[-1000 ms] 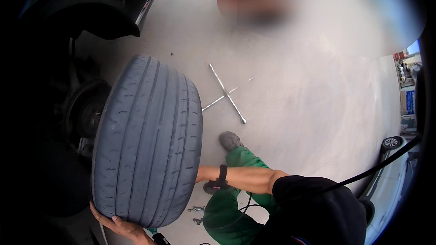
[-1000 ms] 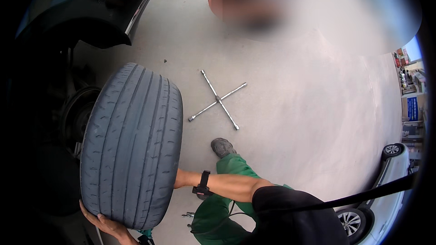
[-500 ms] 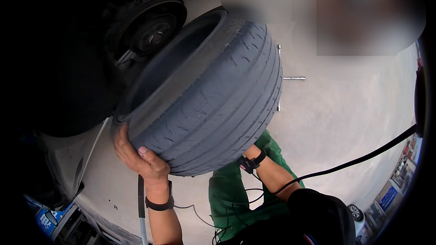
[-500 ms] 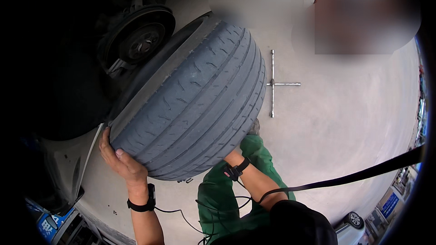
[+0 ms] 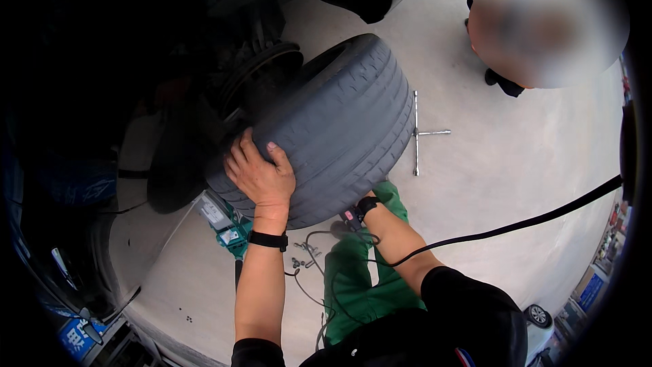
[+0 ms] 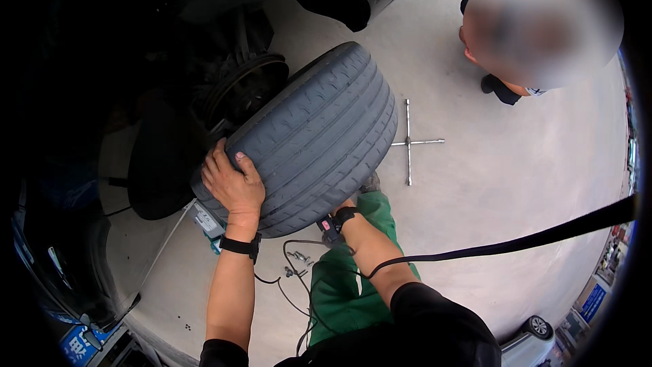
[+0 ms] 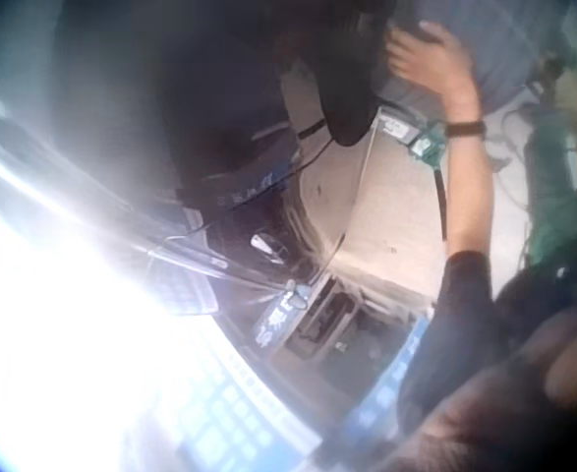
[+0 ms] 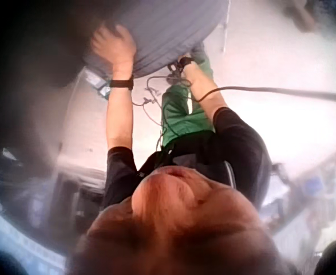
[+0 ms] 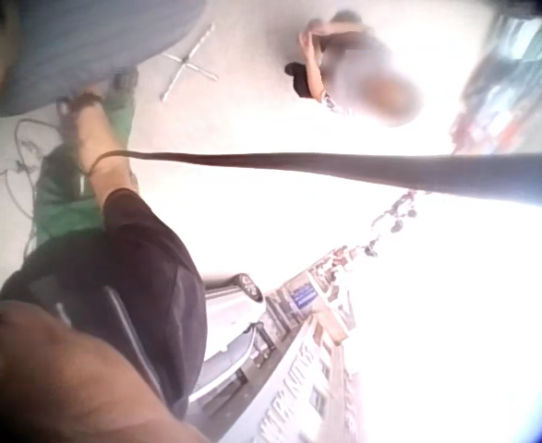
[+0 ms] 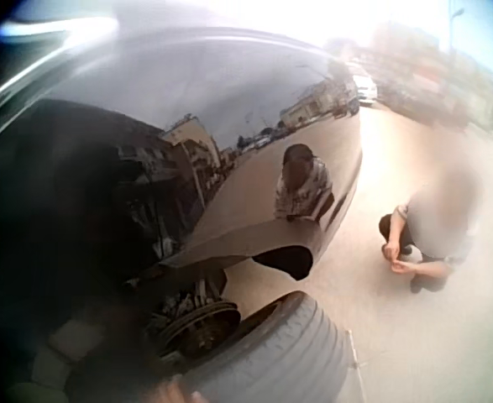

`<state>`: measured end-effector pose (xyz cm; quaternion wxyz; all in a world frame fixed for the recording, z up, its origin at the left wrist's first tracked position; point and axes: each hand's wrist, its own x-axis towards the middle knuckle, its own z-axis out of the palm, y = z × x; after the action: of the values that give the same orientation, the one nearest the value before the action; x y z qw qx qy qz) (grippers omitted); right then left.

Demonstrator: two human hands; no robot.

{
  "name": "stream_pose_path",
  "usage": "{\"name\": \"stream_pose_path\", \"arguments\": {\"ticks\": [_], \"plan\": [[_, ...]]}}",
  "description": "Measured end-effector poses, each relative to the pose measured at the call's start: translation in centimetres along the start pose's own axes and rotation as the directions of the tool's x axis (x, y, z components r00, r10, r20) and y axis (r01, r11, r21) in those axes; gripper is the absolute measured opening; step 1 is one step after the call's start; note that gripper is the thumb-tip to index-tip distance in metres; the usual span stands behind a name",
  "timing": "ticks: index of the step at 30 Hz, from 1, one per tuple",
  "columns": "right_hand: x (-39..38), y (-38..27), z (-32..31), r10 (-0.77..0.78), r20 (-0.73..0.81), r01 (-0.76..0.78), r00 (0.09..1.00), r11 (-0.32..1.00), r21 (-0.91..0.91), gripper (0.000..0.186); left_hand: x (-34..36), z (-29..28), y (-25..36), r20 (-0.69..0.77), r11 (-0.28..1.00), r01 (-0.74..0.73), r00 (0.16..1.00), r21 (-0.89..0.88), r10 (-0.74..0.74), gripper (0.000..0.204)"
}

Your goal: The person uses a floor jack to lift a car, removes lug nuts from a wheel using a cross wrench, pulls the wheel off the hub, and carries it into a shop to place it onto a tire changer machine.

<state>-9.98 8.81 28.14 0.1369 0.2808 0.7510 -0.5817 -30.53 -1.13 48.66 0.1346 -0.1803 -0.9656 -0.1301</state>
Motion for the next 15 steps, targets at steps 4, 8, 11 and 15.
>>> {"name": "stream_pose_path", "arguments": {"ticks": [4, 8, 11, 15], "plan": [[-0.3, -1.7, 2.9, 0.068, -0.031, -0.069, 0.997, 0.997, -0.026, 0.047, 1.7, 0.1, -1.0, 0.063, 1.0, 0.017, 0.998, -0.01, -0.016, 0.047], [0.0, -3.0, 5.8, 0.107, -0.052, -0.108, 0.993, 0.994, -0.029, 0.046, 3.6, 0.3, -2.3, 0.125, 0.998, 0.057, 0.991, -0.03, -0.053, 0.046], [0.0, -3.2, 6.4, 0.112, -0.045, -0.113, 0.993, 0.993, -0.024, 0.045, 4.0, 0.2, -3.4, 0.151, 0.994, 0.104, 0.983, -0.019, -0.1, 0.045], [0.7, -3.7, 6.1, 0.107, 0.0, -0.107, 0.994, 0.994, 0.001, 0.045, 3.9, -0.2, -4.0, 0.143, 0.998, 0.062, 0.988, 0.006, -0.062, 0.045]]}}
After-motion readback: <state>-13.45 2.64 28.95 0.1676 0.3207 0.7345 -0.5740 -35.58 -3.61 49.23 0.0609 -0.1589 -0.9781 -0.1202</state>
